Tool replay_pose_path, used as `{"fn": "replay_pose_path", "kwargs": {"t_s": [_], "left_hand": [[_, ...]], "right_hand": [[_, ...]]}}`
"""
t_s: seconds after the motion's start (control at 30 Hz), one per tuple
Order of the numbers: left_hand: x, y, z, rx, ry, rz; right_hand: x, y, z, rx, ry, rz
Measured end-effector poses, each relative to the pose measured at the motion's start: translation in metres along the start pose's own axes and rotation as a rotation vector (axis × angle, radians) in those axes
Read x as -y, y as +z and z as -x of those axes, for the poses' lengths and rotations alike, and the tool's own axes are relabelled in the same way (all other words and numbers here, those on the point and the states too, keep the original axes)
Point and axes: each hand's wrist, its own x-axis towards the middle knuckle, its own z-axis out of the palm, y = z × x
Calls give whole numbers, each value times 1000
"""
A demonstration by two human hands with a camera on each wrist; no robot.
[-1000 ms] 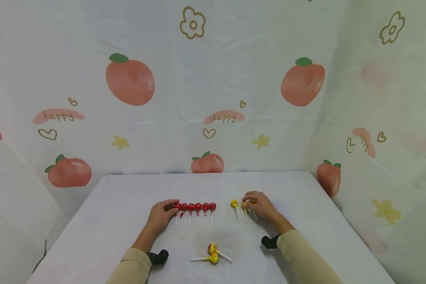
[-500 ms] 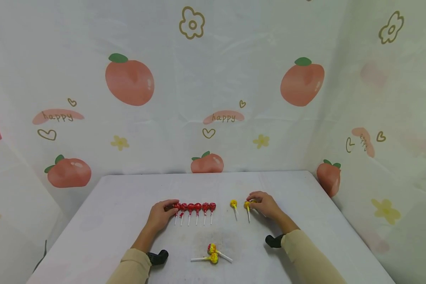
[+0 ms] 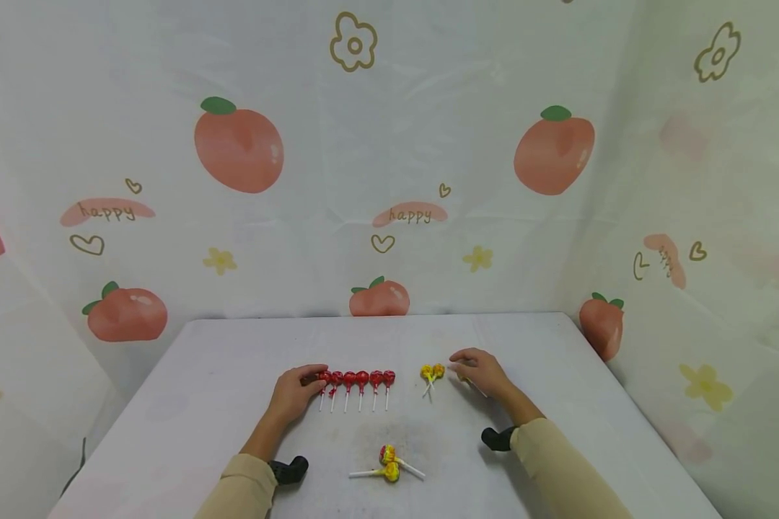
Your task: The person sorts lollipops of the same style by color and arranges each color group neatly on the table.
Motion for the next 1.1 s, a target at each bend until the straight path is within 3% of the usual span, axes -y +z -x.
{"fn": "replay_pose_path", "kwargs": {"t_s": [0.53, 0.7, 1.1], "left_hand": [[-2, 0, 1, 0, -3, -12], [-1, 0, 1, 0, -9, -10], [1, 0, 0, -1, -15, -12]], "right_hand": [[26, 22, -19, 72, -70, 94], [31, 30, -24, 117, -129, 137], [42, 29, -19, 201, -111, 180]]}}
